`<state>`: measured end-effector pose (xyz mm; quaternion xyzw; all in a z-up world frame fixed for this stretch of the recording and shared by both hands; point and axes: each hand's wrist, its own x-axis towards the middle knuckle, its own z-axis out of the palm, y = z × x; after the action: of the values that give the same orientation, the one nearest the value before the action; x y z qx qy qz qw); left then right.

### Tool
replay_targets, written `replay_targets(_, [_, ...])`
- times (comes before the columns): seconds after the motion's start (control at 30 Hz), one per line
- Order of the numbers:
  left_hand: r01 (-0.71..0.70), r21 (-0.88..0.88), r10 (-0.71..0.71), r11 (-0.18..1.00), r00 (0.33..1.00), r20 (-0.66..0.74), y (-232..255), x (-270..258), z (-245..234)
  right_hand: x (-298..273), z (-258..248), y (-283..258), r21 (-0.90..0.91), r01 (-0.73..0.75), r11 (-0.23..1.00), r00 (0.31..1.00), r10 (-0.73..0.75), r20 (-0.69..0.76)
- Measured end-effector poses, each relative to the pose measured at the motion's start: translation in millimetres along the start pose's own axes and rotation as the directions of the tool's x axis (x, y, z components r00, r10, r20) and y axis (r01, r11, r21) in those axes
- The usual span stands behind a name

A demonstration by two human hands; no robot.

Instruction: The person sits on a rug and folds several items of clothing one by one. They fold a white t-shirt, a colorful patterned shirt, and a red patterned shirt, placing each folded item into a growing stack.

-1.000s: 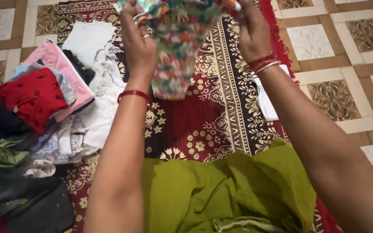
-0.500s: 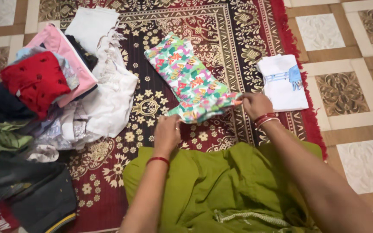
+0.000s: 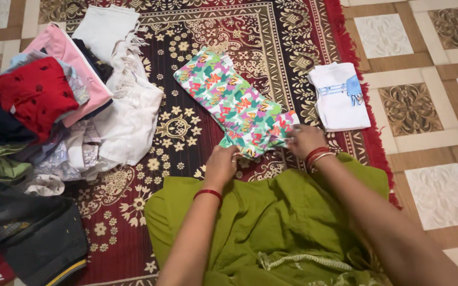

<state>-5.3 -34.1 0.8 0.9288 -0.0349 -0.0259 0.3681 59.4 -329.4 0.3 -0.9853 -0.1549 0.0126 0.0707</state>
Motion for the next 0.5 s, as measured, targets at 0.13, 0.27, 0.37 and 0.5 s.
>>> replay_targets(0.13, [-0.104,-0.087,0.098,0.991,0.993,-0.073,28.3,12.0,3.6,0.2,11.2,-39.9,0.337,0.366,0.867,0.931,-0.341,-0.134])
replay_targets(0.27, [-0.300,-0.191,0.271,0.935,0.949,-0.163,52.6,21.3,-3.9,7.8,16.4,-70.7,0.469,0.192,0.862,0.980,-0.196,-0.042])
replay_targets(0.37, [-0.172,-0.269,0.138,0.948,0.980,-0.143,59.0,23.5,-23.0,19.9,3.2,-73.8,0.583,0.064,0.810,0.998,-0.060,-0.026])
replay_targets(0.5, [-0.233,-0.129,0.189,0.964,0.939,-0.287,55.0,27.9,-44.4,29.7,-33.5,-65.8,0.723,-0.073,0.687,0.997,0.033,0.070])
